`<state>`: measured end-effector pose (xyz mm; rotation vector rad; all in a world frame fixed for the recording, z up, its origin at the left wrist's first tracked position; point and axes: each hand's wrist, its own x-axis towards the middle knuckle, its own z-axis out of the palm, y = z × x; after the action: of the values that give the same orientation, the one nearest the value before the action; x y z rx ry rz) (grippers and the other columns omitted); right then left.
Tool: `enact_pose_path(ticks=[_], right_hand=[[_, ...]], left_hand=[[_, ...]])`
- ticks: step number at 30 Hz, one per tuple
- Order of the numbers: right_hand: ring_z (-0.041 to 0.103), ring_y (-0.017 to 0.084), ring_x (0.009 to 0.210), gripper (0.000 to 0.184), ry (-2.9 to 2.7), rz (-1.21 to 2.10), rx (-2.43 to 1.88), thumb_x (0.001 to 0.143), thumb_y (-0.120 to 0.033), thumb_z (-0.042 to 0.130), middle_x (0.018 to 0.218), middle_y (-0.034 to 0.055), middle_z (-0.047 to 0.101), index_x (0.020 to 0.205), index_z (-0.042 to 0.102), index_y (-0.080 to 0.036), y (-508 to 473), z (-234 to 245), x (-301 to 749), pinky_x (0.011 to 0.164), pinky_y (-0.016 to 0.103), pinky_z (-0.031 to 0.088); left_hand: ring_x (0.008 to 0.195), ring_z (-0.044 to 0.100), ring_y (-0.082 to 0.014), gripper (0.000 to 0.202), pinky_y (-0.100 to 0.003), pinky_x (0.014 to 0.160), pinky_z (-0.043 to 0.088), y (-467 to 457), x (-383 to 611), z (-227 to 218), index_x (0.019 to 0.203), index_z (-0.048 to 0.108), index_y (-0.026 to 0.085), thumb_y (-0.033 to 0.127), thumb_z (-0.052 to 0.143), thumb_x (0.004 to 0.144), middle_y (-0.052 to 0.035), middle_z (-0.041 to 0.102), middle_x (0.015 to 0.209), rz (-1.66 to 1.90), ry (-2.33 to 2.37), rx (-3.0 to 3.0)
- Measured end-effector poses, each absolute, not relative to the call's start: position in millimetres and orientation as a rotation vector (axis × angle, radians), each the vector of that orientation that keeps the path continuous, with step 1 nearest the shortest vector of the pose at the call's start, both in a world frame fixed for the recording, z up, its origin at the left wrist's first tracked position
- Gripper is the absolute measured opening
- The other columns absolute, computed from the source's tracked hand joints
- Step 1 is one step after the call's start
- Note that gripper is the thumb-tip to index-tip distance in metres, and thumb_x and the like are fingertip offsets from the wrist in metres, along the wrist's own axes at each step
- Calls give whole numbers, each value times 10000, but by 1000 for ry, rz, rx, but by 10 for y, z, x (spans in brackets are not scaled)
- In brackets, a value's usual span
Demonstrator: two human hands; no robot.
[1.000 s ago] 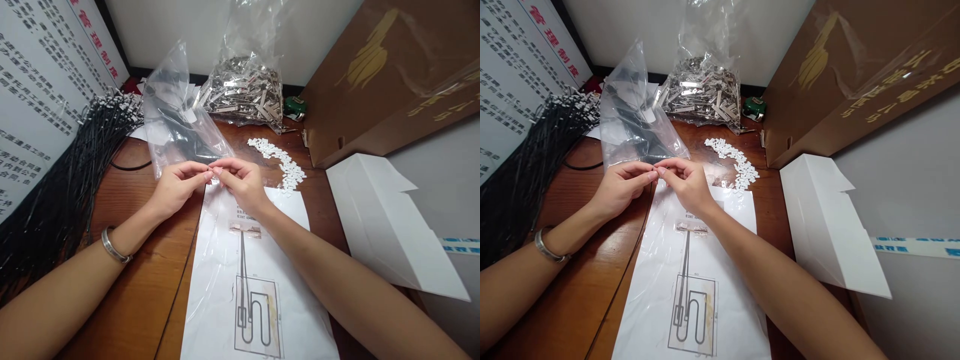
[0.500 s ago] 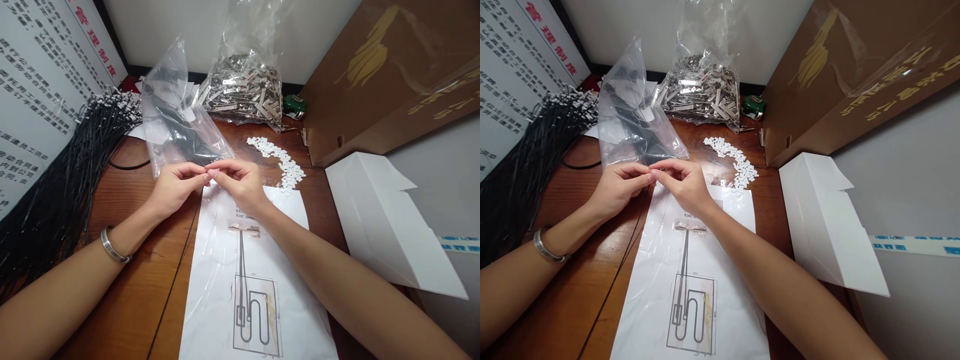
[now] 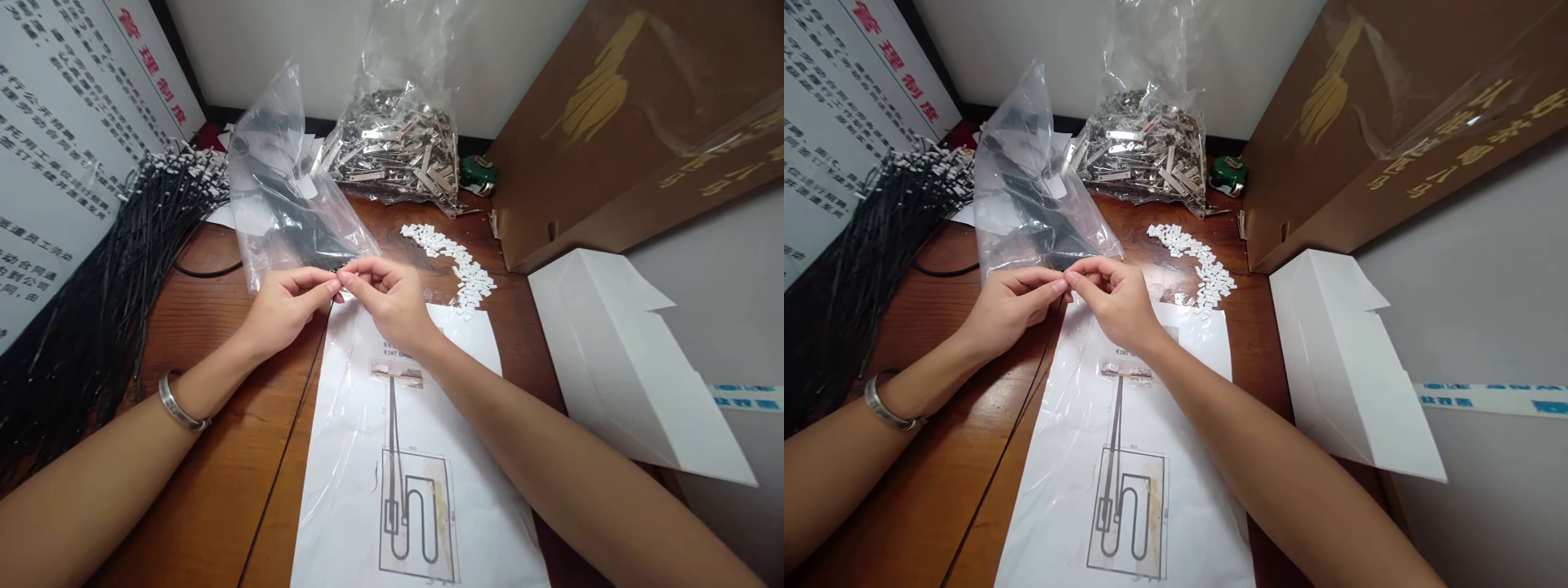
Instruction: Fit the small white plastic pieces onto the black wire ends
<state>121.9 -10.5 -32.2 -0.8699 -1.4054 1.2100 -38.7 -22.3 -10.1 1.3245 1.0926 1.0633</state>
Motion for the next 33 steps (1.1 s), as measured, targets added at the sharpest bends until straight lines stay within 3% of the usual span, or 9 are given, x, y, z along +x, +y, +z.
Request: enact_pose_path(ticks=[5, 10, 14, 25, 33], right_hand=[[434, 105, 516, 144, -1441, 902, -1211, 836, -291, 639, 566, -47, 511, 922, 695, -189, 15, -110, 1431, 537, 263, 390], [579, 234, 743, 118, -1668, 336, -1984, 756, -188, 623, 701, 40, 629, 803, 725, -223, 213, 193, 1959, 781, 418, 465], [611, 284, 835, 144, -1701, 372, -2217, 718, -181, 633, 758, 73, 661, 796, 742, -236, 280, 221, 2196, 821, 448, 483], [598, 286, 838, 186, -1717, 376, -2169, 770, -329, 637, 782, 92, 666, 884, 748, -234, 334, 31, 2204, 756, 407, 476], [581, 234, 754, 96, -1731, 443, -2188, 765, -291, 662, 732, 51, 628, 806, 732, -239, 364, -27, 2224, 693, 346, 455]], left_hand=[[430, 347, -29, 249, -200, 394, 221, -207, -375, -115, 767, 737, 135, 369, 788, 699, -8, 642, 624, 1070, 1087, 1253], [396, 355, -26, 233, -199, 363, 215, -238, -343, -63, 757, 703, 134, 332, 803, 685, 9, 612, 608, 1101, 1005, 1201], [364, 350, -24, 234, -195, 329, 198, -269, -329, -51, 782, 687, 147, 344, 792, 709, 15, 618, 639, 1054, 892, 1158], [397, 348, -12, 206, -191, 368, 190, -233, -338, -92, 800, 693, 136, 316, 770, 737, 19, 606, 643, 991, 960, 1165], [411, 349, -16, 205, -196, 384, 187, -236, -353, -120, 823, 697, 139, 333, 741, 777, 15, 611, 648, 964, 963, 1214]])
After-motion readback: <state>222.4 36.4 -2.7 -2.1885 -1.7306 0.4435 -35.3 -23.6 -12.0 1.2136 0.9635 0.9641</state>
